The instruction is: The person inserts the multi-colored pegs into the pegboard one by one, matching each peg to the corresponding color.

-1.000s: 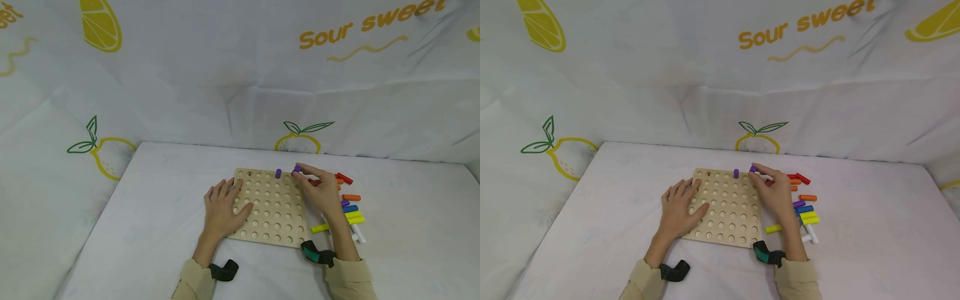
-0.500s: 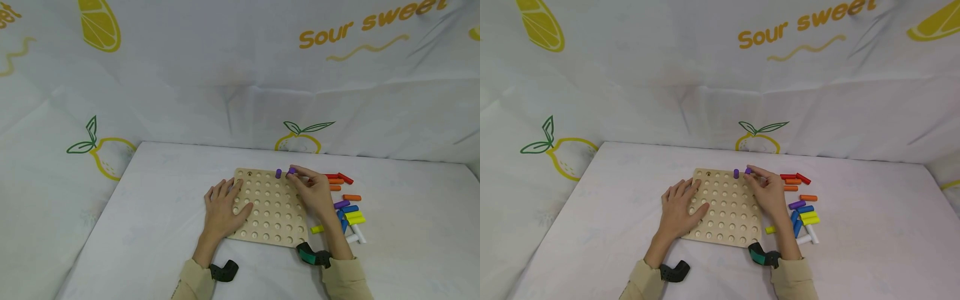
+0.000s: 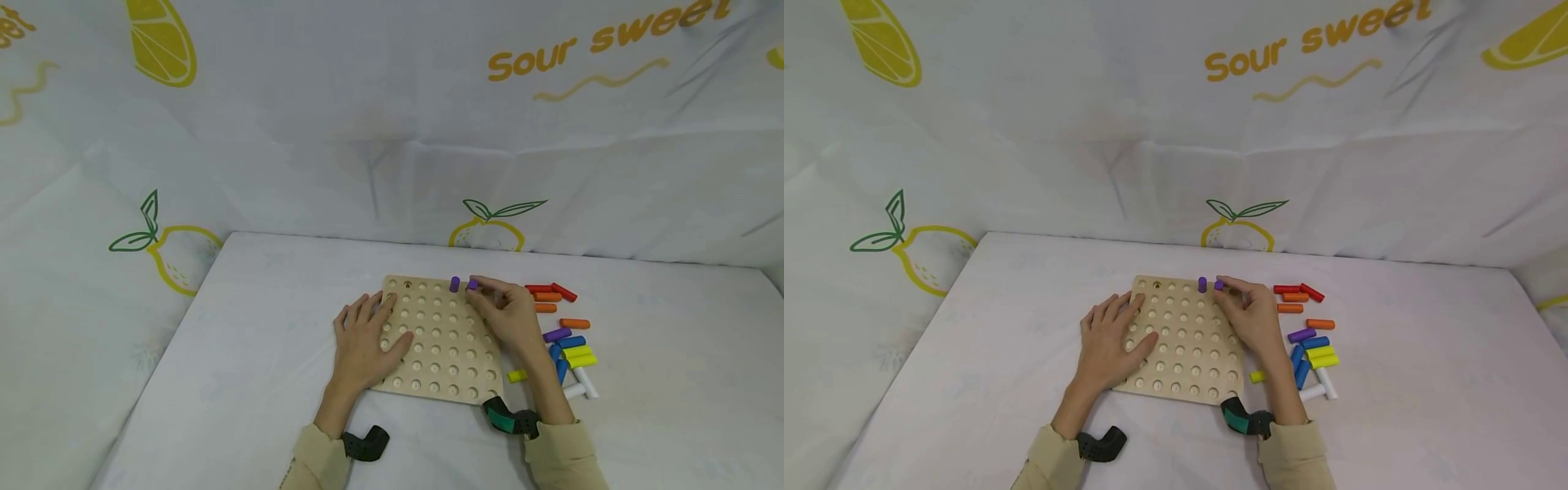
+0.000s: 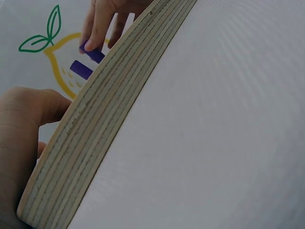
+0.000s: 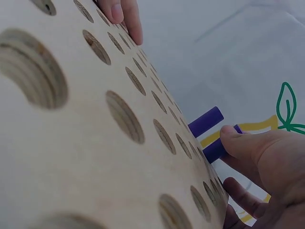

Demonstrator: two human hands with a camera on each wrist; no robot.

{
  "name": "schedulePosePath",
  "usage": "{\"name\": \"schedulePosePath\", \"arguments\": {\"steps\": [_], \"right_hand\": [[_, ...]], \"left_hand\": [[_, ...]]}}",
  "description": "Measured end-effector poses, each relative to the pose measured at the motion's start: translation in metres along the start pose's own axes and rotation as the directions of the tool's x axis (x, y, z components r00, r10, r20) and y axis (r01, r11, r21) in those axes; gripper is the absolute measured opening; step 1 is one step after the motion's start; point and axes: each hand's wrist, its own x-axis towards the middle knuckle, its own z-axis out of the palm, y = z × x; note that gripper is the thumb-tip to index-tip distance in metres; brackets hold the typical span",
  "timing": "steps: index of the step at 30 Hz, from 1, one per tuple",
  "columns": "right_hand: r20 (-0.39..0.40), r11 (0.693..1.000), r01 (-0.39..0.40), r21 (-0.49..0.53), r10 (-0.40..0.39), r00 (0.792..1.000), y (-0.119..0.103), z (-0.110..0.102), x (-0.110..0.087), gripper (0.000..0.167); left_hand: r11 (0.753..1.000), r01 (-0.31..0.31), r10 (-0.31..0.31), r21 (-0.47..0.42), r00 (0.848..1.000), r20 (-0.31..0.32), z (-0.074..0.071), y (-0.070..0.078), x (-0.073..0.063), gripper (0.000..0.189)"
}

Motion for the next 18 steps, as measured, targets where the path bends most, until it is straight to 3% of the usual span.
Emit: {"name": "schedulePosePath", "arguments": {"steps": [18], "right_hand": [[-0.025,1.000,0.009,-0.020,-0.009,1.000,0.0025,0.0027,0.0008,0.038]], "left_hand": [[1.000,-0.002,0.003,0.002,1.000,-0.007,0.0006,0.0000,-0.0003,0.071]]}}
